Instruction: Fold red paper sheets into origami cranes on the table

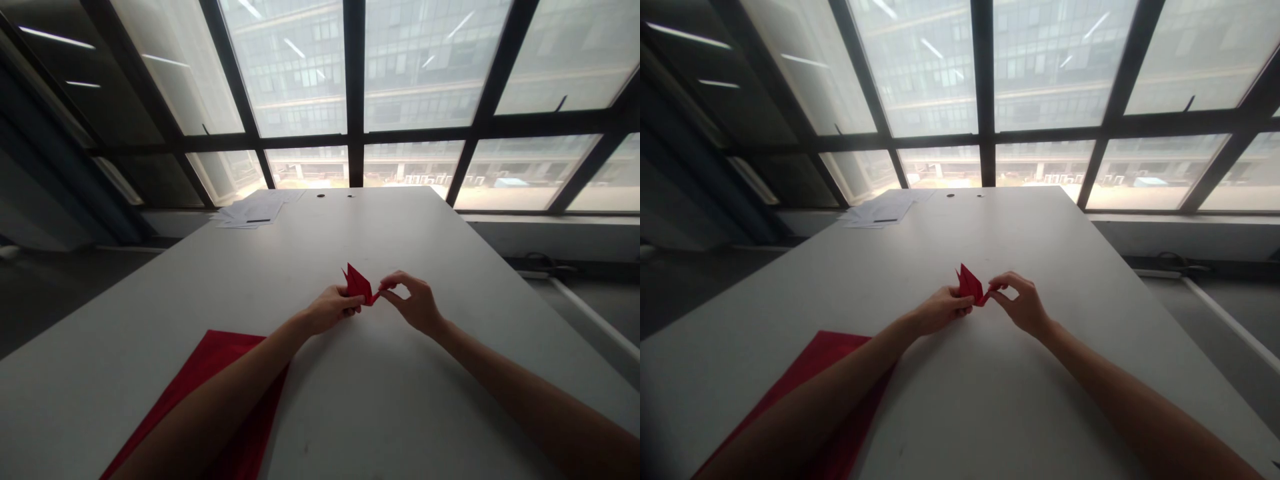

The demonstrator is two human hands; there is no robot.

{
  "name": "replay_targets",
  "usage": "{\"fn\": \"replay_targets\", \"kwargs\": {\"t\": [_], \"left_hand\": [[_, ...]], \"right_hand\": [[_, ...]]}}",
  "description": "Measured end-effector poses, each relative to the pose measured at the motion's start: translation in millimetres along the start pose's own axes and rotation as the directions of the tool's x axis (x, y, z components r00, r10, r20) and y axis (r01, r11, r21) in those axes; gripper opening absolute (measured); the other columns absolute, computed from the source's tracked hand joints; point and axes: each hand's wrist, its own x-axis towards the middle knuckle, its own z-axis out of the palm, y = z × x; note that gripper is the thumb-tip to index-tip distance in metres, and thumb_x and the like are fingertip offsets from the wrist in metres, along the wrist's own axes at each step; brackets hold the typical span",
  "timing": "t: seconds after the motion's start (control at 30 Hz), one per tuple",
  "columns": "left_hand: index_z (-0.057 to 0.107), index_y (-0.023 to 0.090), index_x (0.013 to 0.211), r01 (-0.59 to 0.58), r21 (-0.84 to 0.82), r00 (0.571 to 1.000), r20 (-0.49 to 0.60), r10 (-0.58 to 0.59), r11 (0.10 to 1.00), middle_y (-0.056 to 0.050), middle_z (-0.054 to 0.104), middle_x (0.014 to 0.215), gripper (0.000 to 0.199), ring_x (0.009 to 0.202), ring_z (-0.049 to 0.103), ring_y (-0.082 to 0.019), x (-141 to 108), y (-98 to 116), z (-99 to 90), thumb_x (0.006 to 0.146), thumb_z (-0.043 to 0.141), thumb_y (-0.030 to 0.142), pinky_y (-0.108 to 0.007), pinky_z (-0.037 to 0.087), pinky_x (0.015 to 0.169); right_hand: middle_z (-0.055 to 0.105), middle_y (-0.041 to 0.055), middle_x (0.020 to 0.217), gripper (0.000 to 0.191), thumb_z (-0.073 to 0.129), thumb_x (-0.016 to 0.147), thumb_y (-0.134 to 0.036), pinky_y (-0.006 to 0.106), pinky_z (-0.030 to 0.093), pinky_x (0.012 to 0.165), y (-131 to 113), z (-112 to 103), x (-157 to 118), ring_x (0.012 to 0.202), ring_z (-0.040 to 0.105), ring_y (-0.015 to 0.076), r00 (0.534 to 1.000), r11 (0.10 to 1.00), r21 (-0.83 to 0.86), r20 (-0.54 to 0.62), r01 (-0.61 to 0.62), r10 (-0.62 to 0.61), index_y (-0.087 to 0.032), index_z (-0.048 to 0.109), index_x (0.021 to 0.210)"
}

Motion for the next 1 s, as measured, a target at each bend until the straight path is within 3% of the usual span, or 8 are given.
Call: {"fn": "replay_targets", "kwargs": {"t": [0.13, 0.3, 0.47, 0.6, 0.83, 1.0], "left_hand": [[0.071, 0.011, 0.077, -0.002, 0.129, 0.997, 0.071, -0.008, 0.992, -0.004, 0.06, 0.069, 0.026, 0.062, 0.047, -0.011, -1.1, 2.8, -1.4, 0.071, 0.08, 0.035, -0.026, 0.033, 0.06], [0.072, 0.012, 0.071, -0.031, 0.199, 0.995, 0.101, 0.011, 0.98, -0.004, 0.061, 0.067, 0.025, 0.063, 0.049, -0.013, -2.1, 5.4, 3.2, 0.069, 0.08, 0.036, -0.026, 0.034, 0.06], [0.074, 0.013, 0.073, -0.057, 0.221, 0.991, 0.131, 0.029, 0.974, -0.004, 0.061, 0.066, 0.022, 0.062, 0.049, -0.014, -4.5, 9.0, 6.6, 0.071, 0.078, 0.035, -0.027, 0.035, 0.06], [0.072, 0.013, 0.069, -0.057, 0.179, 0.995, 0.091, 0.042, 0.982, -0.004, 0.06, 0.066, 0.026, 0.062, 0.049, -0.014, -4.0, 5.9, 5.3, 0.071, 0.078, 0.038, -0.027, 0.035, 0.06], [0.072, 0.011, 0.073, -0.035, 0.025, 0.996, 0.079, 0.033, 0.999, 0.0, 0.05, 0.061, 0.031, 0.056, 0.038, -0.009, 2.7, -5.4, -1.7, 0.076, 0.076, 0.042, -0.025, 0.027, 0.056], [0.072, 0.011, 0.07, -0.038, 0.103, 0.998, 0.06, 0.031, 0.994, 0.002, 0.046, 0.058, 0.031, 0.055, 0.034, -0.009, 0.2, -1.8, 2.5, 0.075, 0.077, 0.042, -0.025, 0.023, 0.053]], "right_hand": [[0.069, 0.0024, 0.085, 0.037, 0.073, 0.081, -0.024, 0.035, 0.054, 0.072, 0.5, 11.9, -2.1, 0.074, 0.063, 0.0181, 0.985, 0.977, 0.148, -0.055, -0.152, 0.161, -0.024, 0.061, 0.116], [0.065, -0.0008, 0.08, 0.045, 0.074, 0.078, -0.022, 0.034, 0.053, 0.071, -0.4, 21.8, -1.0, 0.072, 0.061, 0.0165, 0.972, 0.95, 0.259, -0.104, -0.177, 0.209, -0.024, 0.057, 0.12], [0.066, -0.0004, 0.08, 0.045, 0.074, 0.078, -0.023, 0.035, 0.053, 0.073, -5.1, 28.8, 0.2, 0.073, 0.062, 0.0168, 0.96, 0.935, 0.298, -0.141, -0.194, 0.244, -0.023, 0.057, 0.119], [0.065, 0.0011, 0.083, 0.038, 0.073, 0.079, -0.029, 0.032, 0.053, 0.068, -4.7, 29.5, -0.2, 0.074, 0.062, 0.0166, 0.952, 0.913, 0.34, -0.124, -0.225, 0.281, -0.022, 0.06, 0.115], [0.071, 0.0063, 0.088, 0.021, 0.069, 0.084, -0.033, 0.031, 0.054, 0.067, -1.6, 24.7, -5.7, 0.075, 0.065, 0.0176, 0.941, 0.849, 0.408, 0.124, -0.337, 0.315, -0.018, 0.07, 0.099], [0.07, 0.0047, 0.077, 0.018, 0.071, 0.081, -0.032, 0.028, 0.051, 0.06, 0.7, 30.3, -8.2, 0.067, 0.063, 0.0166, 0.932, 0.876, 0.326, 0.053, -0.355, 0.358, -0.017, 0.071, 0.09]]}}
